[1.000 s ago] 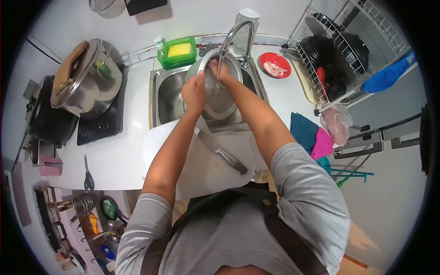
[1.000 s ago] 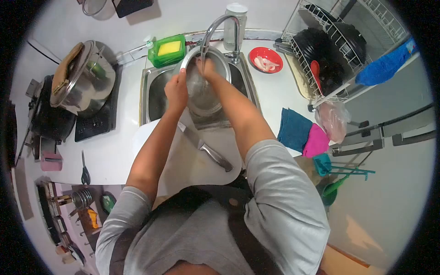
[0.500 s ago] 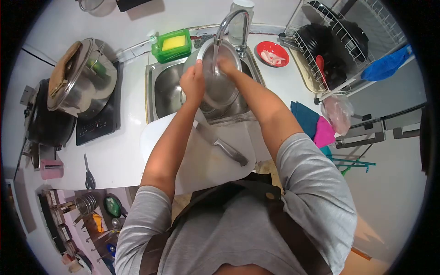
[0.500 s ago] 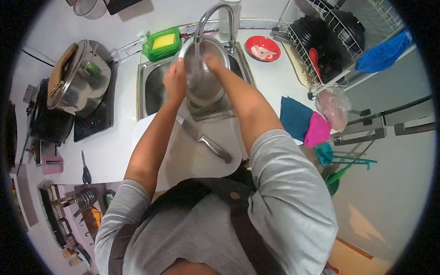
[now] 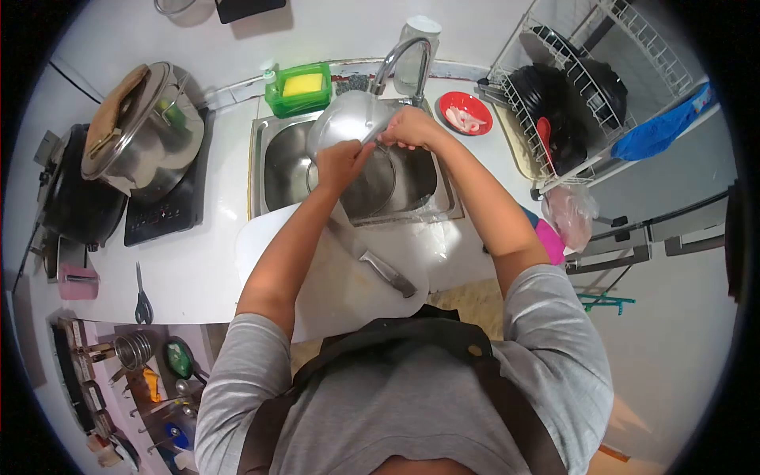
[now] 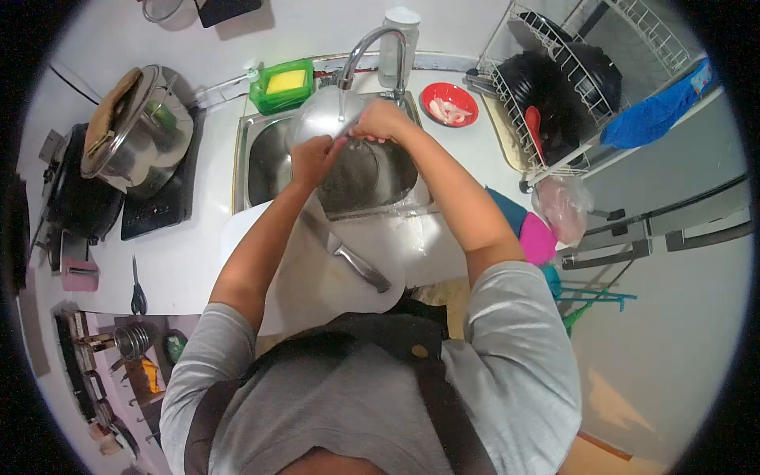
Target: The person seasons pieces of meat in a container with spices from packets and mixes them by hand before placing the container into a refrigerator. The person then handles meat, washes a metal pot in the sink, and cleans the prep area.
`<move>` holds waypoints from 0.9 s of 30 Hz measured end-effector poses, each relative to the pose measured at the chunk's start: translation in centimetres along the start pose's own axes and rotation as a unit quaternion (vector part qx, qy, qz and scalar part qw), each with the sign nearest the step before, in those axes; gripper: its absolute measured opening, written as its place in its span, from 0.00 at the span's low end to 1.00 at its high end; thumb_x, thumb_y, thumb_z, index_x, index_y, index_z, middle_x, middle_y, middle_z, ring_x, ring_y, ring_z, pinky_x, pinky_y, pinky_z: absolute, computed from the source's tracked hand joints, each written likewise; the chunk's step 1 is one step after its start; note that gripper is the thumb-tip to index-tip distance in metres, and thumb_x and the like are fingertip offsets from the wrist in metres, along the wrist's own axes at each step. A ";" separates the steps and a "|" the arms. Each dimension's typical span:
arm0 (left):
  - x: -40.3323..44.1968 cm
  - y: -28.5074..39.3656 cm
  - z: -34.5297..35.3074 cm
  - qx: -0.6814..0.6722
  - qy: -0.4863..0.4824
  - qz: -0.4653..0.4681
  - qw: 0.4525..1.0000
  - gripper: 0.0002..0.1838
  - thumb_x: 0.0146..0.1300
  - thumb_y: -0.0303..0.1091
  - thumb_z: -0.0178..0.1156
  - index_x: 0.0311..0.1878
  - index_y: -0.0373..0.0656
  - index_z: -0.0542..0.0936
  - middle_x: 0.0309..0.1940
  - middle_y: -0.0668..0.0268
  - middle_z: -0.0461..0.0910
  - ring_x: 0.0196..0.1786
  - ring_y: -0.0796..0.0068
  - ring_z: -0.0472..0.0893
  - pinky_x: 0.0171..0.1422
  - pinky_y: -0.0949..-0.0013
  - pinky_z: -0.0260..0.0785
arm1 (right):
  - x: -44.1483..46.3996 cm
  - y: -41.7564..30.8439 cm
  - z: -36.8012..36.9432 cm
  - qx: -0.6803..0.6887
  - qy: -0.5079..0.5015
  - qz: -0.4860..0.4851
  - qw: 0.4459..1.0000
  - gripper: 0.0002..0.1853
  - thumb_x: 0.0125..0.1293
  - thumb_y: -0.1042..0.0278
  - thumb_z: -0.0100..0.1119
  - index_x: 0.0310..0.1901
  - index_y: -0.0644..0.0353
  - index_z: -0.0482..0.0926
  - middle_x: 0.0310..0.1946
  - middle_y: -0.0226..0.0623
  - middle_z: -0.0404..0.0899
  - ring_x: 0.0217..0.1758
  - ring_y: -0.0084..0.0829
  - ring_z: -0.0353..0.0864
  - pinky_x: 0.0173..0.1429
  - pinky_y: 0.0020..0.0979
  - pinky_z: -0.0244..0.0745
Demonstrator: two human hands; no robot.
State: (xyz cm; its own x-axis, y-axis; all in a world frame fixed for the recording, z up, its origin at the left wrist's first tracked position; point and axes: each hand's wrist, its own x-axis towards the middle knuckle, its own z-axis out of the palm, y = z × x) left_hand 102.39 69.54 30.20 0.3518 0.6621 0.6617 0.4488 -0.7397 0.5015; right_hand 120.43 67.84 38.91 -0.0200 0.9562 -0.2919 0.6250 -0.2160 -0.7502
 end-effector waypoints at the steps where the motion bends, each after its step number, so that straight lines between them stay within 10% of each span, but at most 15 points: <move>1: 0.1 -0.2 0.0 0.031 -0.015 0.063 0.997 0.23 0.57 0.48 0.59 0.14 0.43 0.69 0.13 0.59 0.69 0.15 0.60 0.70 0.20 0.61 0.59 | -0.3 -0.3 -0.3 -0.049 0.020 -0.011 0.999 0.07 0.48 0.68 0.57 0.18 0.61 0.78 0.11 0.32 0.72 0.15 0.23 0.72 0.21 0.24 0.67; 5: -0.3 0.3 1.0 0.095 -0.051 0.131 0.985 0.20 0.56 0.47 0.58 0.15 0.46 0.71 0.13 0.62 0.71 0.17 0.62 0.74 0.21 0.62 0.62 | 2.7 -1.0 0.9 0.106 0.087 -0.060 0.989 0.04 0.49 0.74 0.56 0.25 0.63 0.79 0.19 0.36 0.77 0.22 0.24 0.77 0.26 0.24 0.73; 7: -1.0 1.0 1.6 0.075 -0.060 0.164 0.982 0.19 0.57 0.47 0.57 0.16 0.47 0.72 0.14 0.64 0.74 0.19 0.63 0.75 0.22 0.61 0.65 | 4.5 -1.5 3.5 0.436 0.007 -0.052 0.899 0.09 0.53 0.81 0.53 0.38 0.68 0.76 0.31 0.42 0.78 0.32 0.28 0.80 0.35 0.25 0.78; 11: -1.7 1.7 0.8 0.100 -0.109 0.166 0.975 0.19 0.58 0.47 0.56 0.17 0.46 0.73 0.16 0.63 0.75 0.20 0.61 0.76 0.23 0.60 0.65 | 6.4 -2.0 3.5 0.398 -0.151 -0.066 0.903 0.15 0.56 0.85 0.49 0.47 0.72 0.69 0.40 0.47 0.75 0.39 0.34 0.79 0.44 0.27 0.79; 13: -1.1 2.3 -0.2 0.090 -0.107 0.098 0.985 0.19 0.57 0.48 0.57 0.18 0.45 0.75 0.17 0.60 0.76 0.22 0.59 0.77 0.24 0.60 0.65 | 8.1 -1.3 3.7 0.457 0.106 -0.044 0.882 0.14 0.58 0.83 0.49 0.47 0.72 0.68 0.39 0.45 0.74 0.38 0.34 0.79 0.45 0.27 0.79; 17: 0.6 -1.3 1.9 0.078 0.050 0.050 0.994 0.19 0.59 0.48 0.56 0.20 0.43 0.75 0.14 0.62 0.74 0.19 0.64 0.76 0.24 0.64 0.64 | 5.9 -1.4 3.0 0.423 -0.157 -0.105 0.886 0.10 0.63 0.77 0.47 0.45 0.69 0.71 0.37 0.42 0.75 0.35 0.28 0.78 0.39 0.24 0.77; 18: 1.0 -2.0 1.7 -0.025 0.016 -0.102 0.994 0.19 0.61 0.47 0.54 0.22 0.42 0.76 0.15 0.64 0.74 0.20 0.69 0.74 0.25 0.66 0.64 | 5.6 -1.4 3.0 0.419 -0.157 -0.104 0.888 0.10 0.63 0.77 0.47 0.45 0.69 0.71 0.37 0.42 0.75 0.35 0.28 0.78 0.39 0.24 0.77; 21: 0.8 -4.7 3.0 -0.213 0.033 -0.281 0.935 0.20 0.64 0.46 0.50 0.26 0.41 0.78 0.17 0.66 0.75 0.23 0.74 0.73 0.29 0.69 0.64 | 5.3 -2.1 2.8 0.337 0.130 -0.066 0.930 0.08 0.63 0.73 0.49 0.39 0.66 0.75 0.29 0.38 0.77 0.29 0.25 0.76 0.32 0.22 0.73; 25: 0.6 -2.8 2.2 -0.453 0.097 -0.386 0.798 0.23 0.66 0.48 0.47 0.36 0.35 0.78 0.31 0.64 0.77 0.34 0.75 0.74 0.40 0.71 0.66 | 3.6 -2.3 3.4 0.122 -0.145 -0.084 0.978 0.06 0.58 0.71 0.52 0.32 0.61 0.79 0.26 0.29 0.77 0.23 0.19 0.71 0.26 0.20 0.65; 27: 1.0 -0.8 0.8 -0.467 0.097 -0.416 0.774 0.22 0.66 0.48 0.46 0.38 0.36 0.78 0.32 0.66 0.76 0.34 0.76 0.73 0.40 0.73 0.65 | 7.0 -0.3 4.4 0.108 -0.069 -0.131 0.983 0.08 0.58 0.67 0.53 0.30 0.58 0.80 0.28 0.30 0.78 0.25 0.21 0.71 0.29 0.23 0.66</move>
State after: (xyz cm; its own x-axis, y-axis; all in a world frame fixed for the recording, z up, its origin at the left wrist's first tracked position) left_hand 103.04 70.93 29.99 0.0899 0.9927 -0.0803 -0.3687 0.1081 0.9233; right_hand 116.66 73.74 34.50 -0.2737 0.9517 -0.1391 0.4035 -0.0177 -0.9148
